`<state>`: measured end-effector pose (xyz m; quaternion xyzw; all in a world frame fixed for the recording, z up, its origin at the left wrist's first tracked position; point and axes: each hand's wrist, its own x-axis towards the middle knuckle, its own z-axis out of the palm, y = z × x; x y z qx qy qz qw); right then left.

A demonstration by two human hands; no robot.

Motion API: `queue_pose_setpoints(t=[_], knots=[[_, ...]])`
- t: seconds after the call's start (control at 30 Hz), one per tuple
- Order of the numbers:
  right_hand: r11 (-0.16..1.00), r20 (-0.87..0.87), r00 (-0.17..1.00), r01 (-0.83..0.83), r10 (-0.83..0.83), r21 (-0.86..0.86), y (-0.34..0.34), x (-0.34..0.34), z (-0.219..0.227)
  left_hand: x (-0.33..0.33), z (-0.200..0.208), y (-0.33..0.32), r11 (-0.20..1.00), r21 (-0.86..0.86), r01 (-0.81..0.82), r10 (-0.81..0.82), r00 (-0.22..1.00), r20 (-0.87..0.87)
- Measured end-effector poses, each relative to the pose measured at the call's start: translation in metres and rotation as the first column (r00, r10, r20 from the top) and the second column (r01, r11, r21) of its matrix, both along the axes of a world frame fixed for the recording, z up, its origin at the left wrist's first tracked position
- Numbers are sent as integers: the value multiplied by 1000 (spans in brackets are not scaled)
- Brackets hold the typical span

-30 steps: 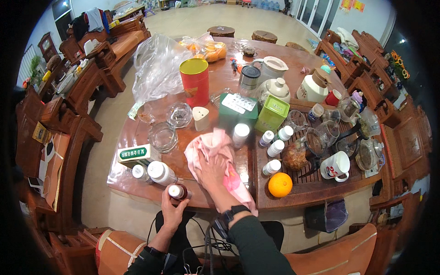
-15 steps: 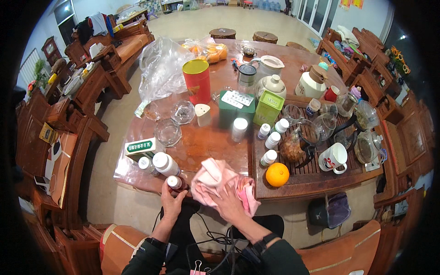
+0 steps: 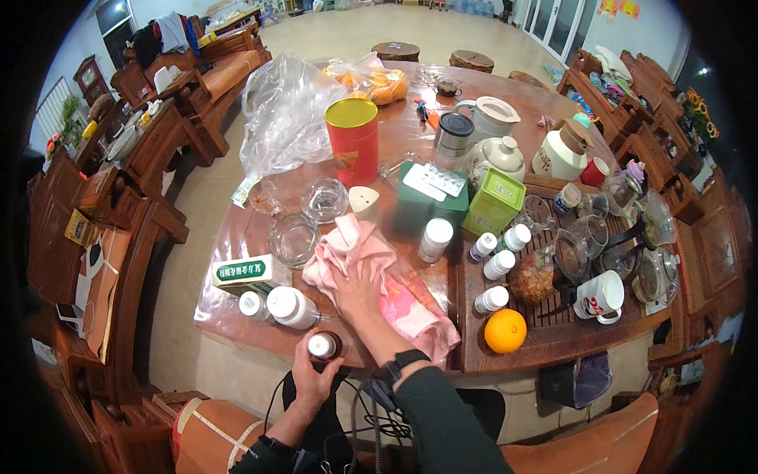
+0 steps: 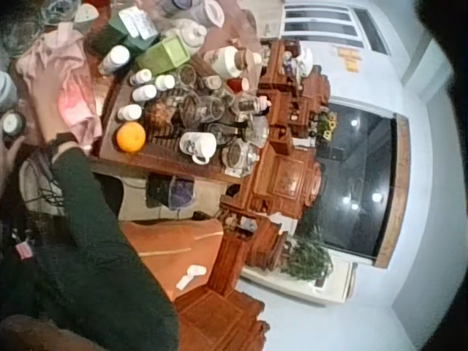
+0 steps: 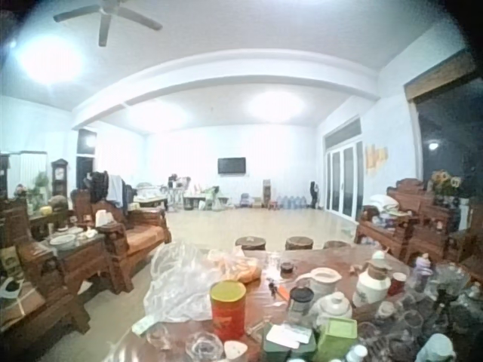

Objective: The person wipes various containers, boxes, and a tin on a wooden table using a pink cloth. They handle items one at a time, wiping each surface and placing them back on the table.

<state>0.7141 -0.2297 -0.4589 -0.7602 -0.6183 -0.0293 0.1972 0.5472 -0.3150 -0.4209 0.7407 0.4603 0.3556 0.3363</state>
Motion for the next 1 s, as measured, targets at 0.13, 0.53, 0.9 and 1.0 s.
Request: queue_pose_setpoints(t=[0.13, 0.53, 0.9, 1.0], knots=[[999, -46, 999, 5, -7, -34, 12, 0, -11, 7, -3, 2, 999, 31, 26, -27, 1000, 10], [977, -61, 975, 211, -212, -20, -174, 5, 17, 53, -14, 38, 999, -31, -25, 24, 999, -21], [929, -182, 915, 369, -360, 19, -160, 8, 17, 89, 65, -2, 931, 355, 86, -104, 994, 31], [926, -161, 916, 376, -368, 18, -156, 11, 11, 154, 72, 29, 895, 377, 239, -270, 962, 32]])
